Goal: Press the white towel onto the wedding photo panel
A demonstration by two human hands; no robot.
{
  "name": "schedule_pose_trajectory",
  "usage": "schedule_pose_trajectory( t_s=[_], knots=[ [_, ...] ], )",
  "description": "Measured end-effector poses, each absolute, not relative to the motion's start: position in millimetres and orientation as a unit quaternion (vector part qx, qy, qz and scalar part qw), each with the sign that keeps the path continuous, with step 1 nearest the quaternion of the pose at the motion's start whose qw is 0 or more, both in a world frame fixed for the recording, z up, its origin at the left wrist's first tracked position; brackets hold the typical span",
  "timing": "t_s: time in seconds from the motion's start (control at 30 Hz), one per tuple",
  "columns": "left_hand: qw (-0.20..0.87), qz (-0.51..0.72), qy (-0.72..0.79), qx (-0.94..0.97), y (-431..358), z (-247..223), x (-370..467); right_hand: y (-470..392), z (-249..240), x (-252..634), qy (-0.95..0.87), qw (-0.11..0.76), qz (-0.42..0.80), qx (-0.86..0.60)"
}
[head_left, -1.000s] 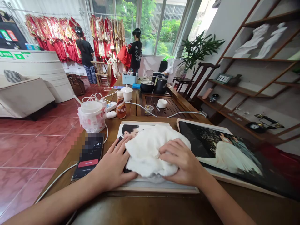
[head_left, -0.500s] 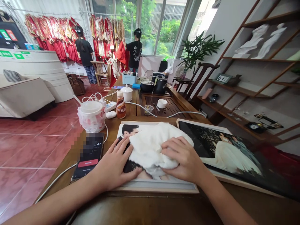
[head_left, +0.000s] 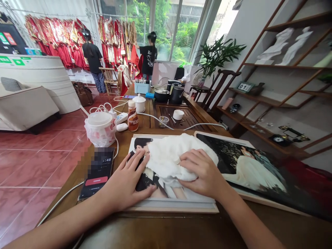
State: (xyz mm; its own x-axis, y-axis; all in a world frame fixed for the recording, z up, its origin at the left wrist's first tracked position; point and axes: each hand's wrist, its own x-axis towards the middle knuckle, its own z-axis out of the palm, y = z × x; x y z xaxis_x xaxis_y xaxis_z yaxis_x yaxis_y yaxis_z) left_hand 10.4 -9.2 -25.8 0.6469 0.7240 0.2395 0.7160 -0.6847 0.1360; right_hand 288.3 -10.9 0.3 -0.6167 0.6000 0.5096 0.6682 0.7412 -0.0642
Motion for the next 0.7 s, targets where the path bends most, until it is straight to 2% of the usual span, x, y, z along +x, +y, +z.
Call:
schedule_pose_trajectory(
  t_s=[0.2,0.4,0.7],
  knots=[
    [0.02,0.124,0.367,0.922,-7,-27,8,-21,-3,274,-0.921,0.267,-0.002,-0.282],
    [0.015,0.159,0.388,0.908,-10,-26,10,-13,1,286,-0.899,0.256,-0.044,-0.351],
    [0.012,0.123,0.377,0.918,-8,-27,8,-17,-2,280,-0.916,0.253,-0.015,-0.31]
  ],
)
